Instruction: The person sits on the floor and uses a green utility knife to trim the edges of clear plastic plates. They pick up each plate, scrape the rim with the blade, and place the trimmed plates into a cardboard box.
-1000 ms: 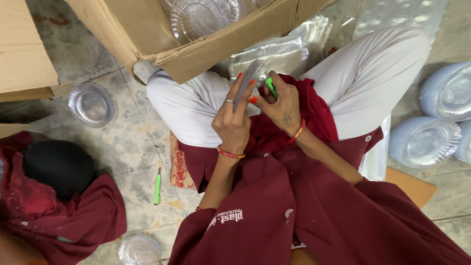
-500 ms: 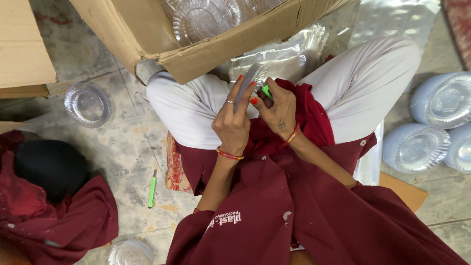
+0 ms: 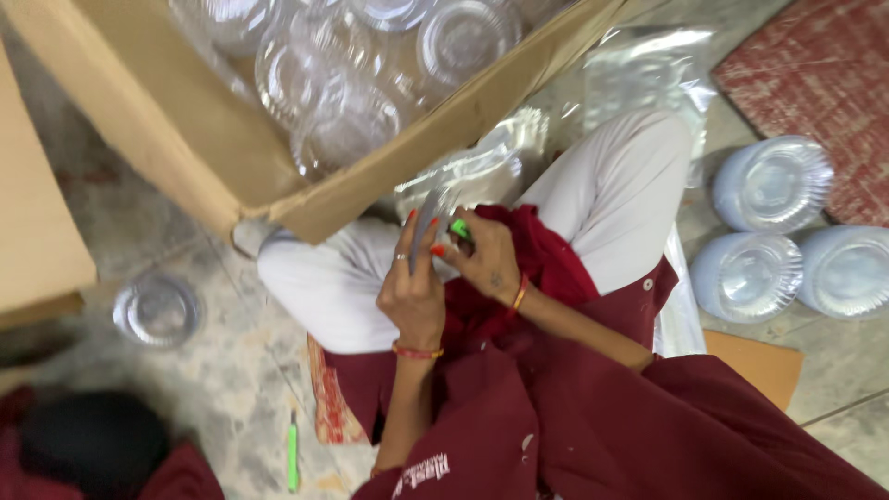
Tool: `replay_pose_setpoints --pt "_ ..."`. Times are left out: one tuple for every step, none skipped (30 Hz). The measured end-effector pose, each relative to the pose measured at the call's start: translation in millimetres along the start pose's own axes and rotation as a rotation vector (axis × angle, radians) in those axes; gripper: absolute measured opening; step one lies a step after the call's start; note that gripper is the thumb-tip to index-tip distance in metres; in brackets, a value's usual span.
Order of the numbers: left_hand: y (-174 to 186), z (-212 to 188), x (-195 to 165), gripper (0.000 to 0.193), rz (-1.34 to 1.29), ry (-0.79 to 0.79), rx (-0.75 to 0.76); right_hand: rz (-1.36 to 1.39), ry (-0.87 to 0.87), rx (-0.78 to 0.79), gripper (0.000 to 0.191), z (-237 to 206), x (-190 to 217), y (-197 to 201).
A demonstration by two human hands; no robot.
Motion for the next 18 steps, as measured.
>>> replay_pose_setpoints --pt "0 1 -1 0.039 0.005 -0.009 -0.006 -0.023 0.005 0.008 0.045 -1 -2 -1" --pt "1 2 -2 0.038 0.013 -0.017 -0.014 -0.044 0.012 0.017 0.045 -2 -4 -4" --pt "0 3 -2 0.038 0.005 -0.016 -0.008 -0.026 0.014 0.032 0.043 -4 -6 -6" --pt "-1 4 -2 0.038 0.0 -0.013 -0.003 -0.005 0.02 0.048 0.041 -5 -8 -9" --pt "-1 5 -1 0.038 -0.004 -0.011 -0.001 0.015 0.028 0.065 0.04 -5 -9 -12" --pt "-1 6 1 0.039 -0.033 0.004 0.001 0.033 0.01 0.081 0.038 -5 -11 -13" --pt "-1 6 3 0.04 -0.058 0.021 0.003 0.053 -0.006 0.1 0.037 -5 -12 -15" --pt "1 7 7 0.042 -0.081 0.038 -0.001 0.075 -0.016 0.122 0.036 -3 -11 -15" --pt "5 8 14 0.039 -0.183 0.07 -0.02 0.114 0.004 0.083 0.036 -1 -6 -7" --pt "9 7 22 0.036 -0.287 0.1 -0.035 0.153 0.023 0.046 0.035 0 0 2" --pt "12 6 30 0.034 -0.392 0.13 -0.047 0.191 0.04 0.01 0.035 3 7 12" --pt "15 4 39 0.033 -0.48 0.165 -0.062 0.135 0.024 -0.054 0.034 5 10 26" --pt "17 1 48 0.033 -0.569 0.199 -0.073 0.08 0.005 -0.12 0.037 5 13 43" --pt "17 -2 58 0.033 -0.657 0.232 -0.077 0.028 -0.019 -0.188 0.043 5 15 58" --pt "9 -7 72 0.036 -0.775 0.341 -0.046 0.017 0.006 -0.164 0.045 8 19 64" --pt "-1 -14 84 0.039 -0.892 0.45 -0.004 0.005 0.026 -0.147 0.047 8 22 70" --pt "-13 -23 92 0.041 -1.006 0.56 0.049 -0.008 0.041 -0.133 0.048 5 22 74" --pt "-18 -28 94 0.043 -1.054 0.573 0.065 0.038 -0.037 -0.059 0.047 1 11 68"
Point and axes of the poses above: each hand's wrist, its own z-axis towards the middle knuckle, its own y-axis out of the back of the hand, x = y × z, the point moved 10 cm from there along z, towards the middle knuckle, and after that the axes turned 1 degree about y, right-handed, at the moved point
